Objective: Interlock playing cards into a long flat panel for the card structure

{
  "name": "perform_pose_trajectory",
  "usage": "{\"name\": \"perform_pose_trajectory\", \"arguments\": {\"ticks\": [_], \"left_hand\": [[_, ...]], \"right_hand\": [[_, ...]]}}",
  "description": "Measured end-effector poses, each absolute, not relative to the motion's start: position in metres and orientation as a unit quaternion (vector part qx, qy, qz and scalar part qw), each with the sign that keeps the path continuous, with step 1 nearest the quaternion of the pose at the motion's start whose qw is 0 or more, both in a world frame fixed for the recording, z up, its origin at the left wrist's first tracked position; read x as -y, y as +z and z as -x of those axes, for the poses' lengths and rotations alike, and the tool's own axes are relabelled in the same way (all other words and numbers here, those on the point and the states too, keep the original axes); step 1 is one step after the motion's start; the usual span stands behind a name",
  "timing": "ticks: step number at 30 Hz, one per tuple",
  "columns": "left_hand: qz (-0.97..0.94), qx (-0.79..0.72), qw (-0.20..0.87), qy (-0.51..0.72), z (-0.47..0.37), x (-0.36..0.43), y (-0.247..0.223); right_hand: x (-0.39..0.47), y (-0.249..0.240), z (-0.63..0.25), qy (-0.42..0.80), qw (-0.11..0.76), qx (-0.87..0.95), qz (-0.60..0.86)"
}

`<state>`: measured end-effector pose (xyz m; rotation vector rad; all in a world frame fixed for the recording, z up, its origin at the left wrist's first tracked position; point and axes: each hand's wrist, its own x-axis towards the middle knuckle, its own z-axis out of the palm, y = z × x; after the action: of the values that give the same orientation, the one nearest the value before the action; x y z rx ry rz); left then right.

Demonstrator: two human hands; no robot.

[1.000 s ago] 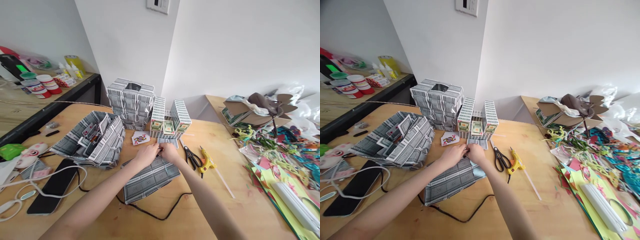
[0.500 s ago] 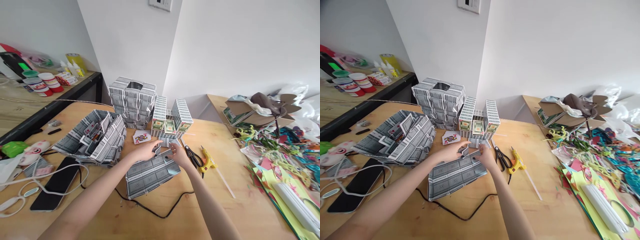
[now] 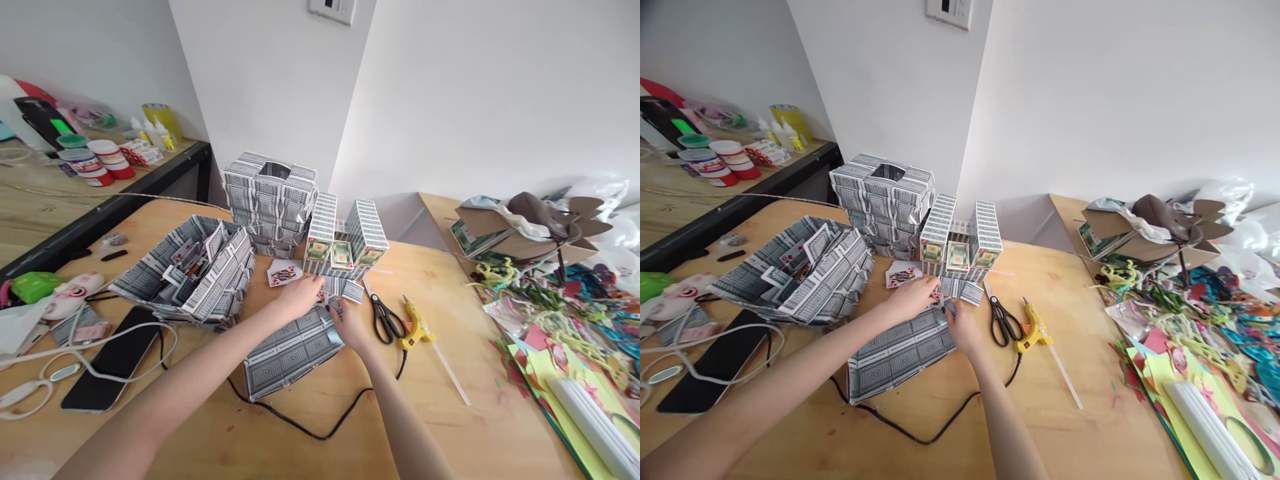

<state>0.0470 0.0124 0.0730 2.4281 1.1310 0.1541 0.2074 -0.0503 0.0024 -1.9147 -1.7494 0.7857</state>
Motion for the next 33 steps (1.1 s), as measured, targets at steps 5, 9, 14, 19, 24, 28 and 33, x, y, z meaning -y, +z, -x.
{"name": "perform_pose_trajectory", "arguments": {"ticks": [5,9,14,19,24,28,33], "left_hand": [[-0.917,-0.354,0.159,0.087,-0.034,0.034,0.076],[-0.919,-0.337,0.205,0.006,-0.021,0.054,0.056],[-0.918,-0.338,0.207,-0.002,-0.016,0.057,0.034],[-0.921,-0.335,0.197,-0.011,-0.016,0.057,0.034],[-0.923,-0.331,0.195,-0.005,-0.015,0.057,0.036],[-0.923,-0.331,0.196,-0.009,-0.015,0.057,0.038],[-0.927,-0.328,0.182,-0.006,-0.015,0.056,0.037]], "right_hand": [[0.049,0.006,-0.202,0.224,0.087,0.635,0.734],[0.049,0.008,-0.202,0.202,0.061,0.636,0.742],[0.048,0.007,-0.201,0.177,0.045,0.636,0.75],[0.046,0.008,-0.202,0.172,0.029,0.632,0.755],[0.046,0.01,-0.204,0.166,0.031,0.638,0.751],[0.044,0.011,-0.21,0.164,0.033,0.64,0.75],[0.04,0.009,-0.22,0.166,0.057,0.649,0.741]]}}
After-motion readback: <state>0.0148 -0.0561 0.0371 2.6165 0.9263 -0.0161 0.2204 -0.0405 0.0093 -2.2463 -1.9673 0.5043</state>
